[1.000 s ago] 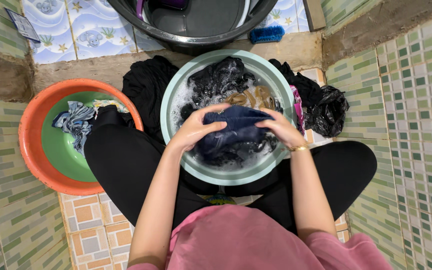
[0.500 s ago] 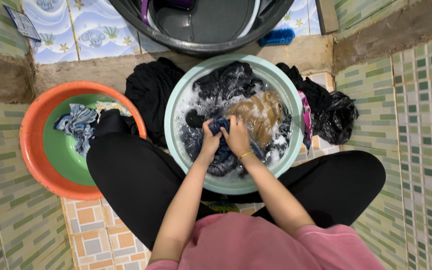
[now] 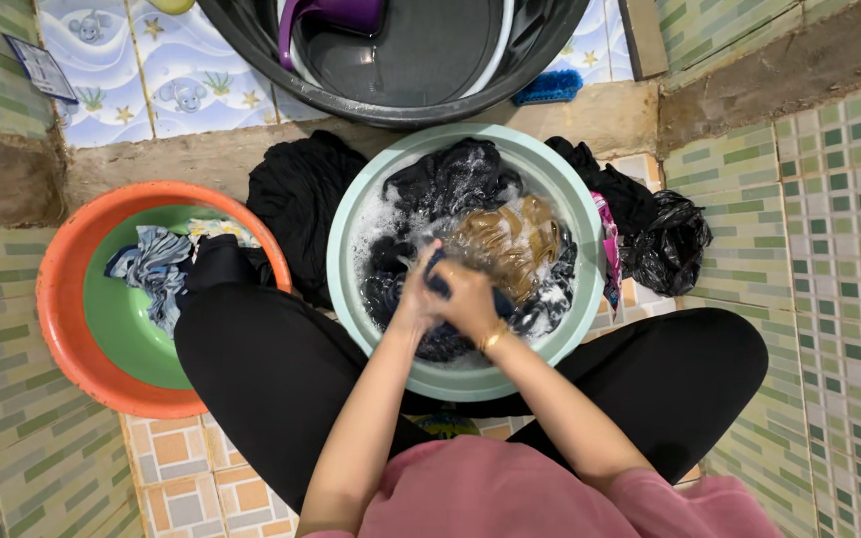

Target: The person washes several pieces of clothing by hand in a basin filled with soapy water, scrubbing the fabric and moving items between basins.

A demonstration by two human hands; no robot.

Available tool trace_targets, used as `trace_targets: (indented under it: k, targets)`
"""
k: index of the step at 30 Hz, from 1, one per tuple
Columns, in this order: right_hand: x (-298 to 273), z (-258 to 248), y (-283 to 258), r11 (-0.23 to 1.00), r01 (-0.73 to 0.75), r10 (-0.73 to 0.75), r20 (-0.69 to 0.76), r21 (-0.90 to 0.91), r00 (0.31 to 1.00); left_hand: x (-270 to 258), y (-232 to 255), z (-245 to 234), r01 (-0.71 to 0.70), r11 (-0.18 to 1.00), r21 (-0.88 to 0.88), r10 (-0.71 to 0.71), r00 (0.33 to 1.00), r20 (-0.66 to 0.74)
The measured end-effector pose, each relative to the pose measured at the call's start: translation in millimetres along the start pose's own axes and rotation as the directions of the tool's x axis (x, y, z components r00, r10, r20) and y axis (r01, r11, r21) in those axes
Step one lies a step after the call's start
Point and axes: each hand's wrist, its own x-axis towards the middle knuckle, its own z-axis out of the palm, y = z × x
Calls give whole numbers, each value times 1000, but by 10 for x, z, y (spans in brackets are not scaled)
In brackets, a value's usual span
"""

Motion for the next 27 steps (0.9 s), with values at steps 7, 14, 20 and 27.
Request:
trace_targets:
  k: [7, 14, 20, 27]
  targets:
    - [182, 1, 489, 977, -193, 169, -221, -92, 961, -267, 208, 604, 79, 983, 167, -41, 975, -218]
    - [-107, 180, 706, 947, -150, 209, 189, -285, 960, 13, 12, 104, 34, 953, 301, 60, 952, -301]
    - [51, 558, 1217, 941, -177, 231, 164, -290, 959, -80, 151, 214, 362, 824, 437, -133, 872, -471]
    - [-19, 105, 248, 982, -88, 77, 71, 165, 995, 16, 37, -15, 40, 988, 148, -6, 974, -227]
